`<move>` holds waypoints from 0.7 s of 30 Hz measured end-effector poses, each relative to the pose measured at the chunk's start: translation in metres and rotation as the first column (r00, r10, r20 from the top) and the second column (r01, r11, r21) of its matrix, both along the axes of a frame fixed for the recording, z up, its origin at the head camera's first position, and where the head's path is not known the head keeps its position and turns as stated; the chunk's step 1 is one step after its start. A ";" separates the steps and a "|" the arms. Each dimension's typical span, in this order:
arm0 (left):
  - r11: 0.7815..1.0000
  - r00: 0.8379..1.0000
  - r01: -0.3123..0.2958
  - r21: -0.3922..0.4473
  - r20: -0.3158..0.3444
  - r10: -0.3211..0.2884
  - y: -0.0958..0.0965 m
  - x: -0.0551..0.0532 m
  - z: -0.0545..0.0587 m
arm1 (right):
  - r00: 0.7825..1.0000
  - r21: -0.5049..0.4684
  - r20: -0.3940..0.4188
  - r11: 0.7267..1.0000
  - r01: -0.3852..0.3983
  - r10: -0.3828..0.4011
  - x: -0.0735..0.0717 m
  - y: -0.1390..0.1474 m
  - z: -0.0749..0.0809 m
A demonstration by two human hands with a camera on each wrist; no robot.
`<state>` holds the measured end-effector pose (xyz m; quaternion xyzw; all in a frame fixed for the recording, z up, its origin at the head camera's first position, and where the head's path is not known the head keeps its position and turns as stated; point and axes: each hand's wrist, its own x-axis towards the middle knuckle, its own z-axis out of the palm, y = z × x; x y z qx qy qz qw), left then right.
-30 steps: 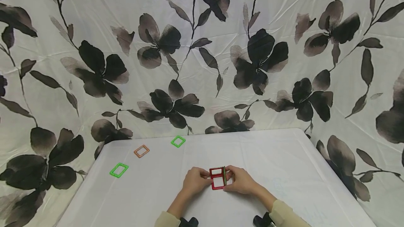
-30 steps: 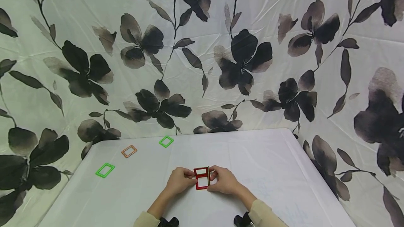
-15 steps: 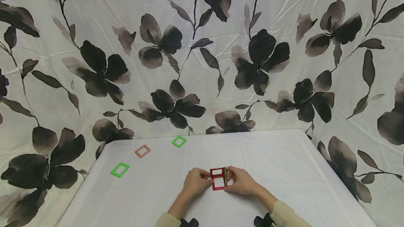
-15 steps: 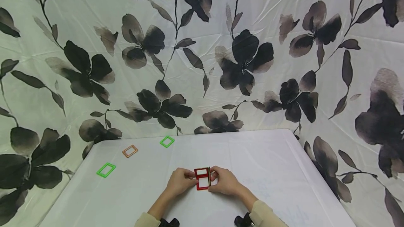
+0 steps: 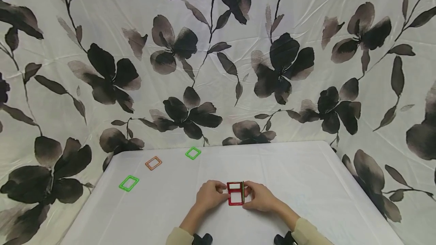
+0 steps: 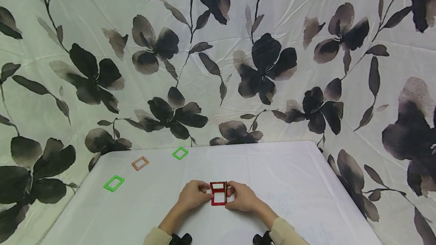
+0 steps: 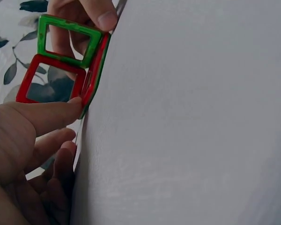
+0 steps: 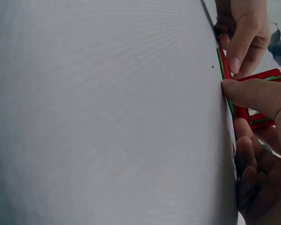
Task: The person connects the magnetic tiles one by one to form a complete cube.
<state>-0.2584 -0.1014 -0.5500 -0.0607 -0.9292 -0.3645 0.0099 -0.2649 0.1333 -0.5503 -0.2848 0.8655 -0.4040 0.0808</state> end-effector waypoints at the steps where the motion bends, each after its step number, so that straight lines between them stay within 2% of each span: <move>1: 1.000 1.000 0.004 -0.004 0.002 -0.004 0.000 -0.002 0.000 | 1.000 -0.003 0.009 1.000 -0.003 0.003 0.000 0.001 0.000; 8: 1.000 1.000 0.018 0.008 -0.001 -0.018 -0.003 -0.006 -0.004 | 1.000 -0.038 0.013 0.999 -0.018 0.019 -0.001 0.005 -0.001; 13: 0.999 0.999 0.039 0.008 0.032 -0.039 -0.003 -0.007 -0.006 | 1.000 -0.019 0.000 1.000 -0.008 0.008 -0.002 0.007 -0.003; 21: 1.000 0.999 -0.010 0.007 0.032 0.010 -0.001 -0.013 0.001 | 1.000 -0.084 0.009 0.996 0.003 -0.002 -0.013 0.011 -0.004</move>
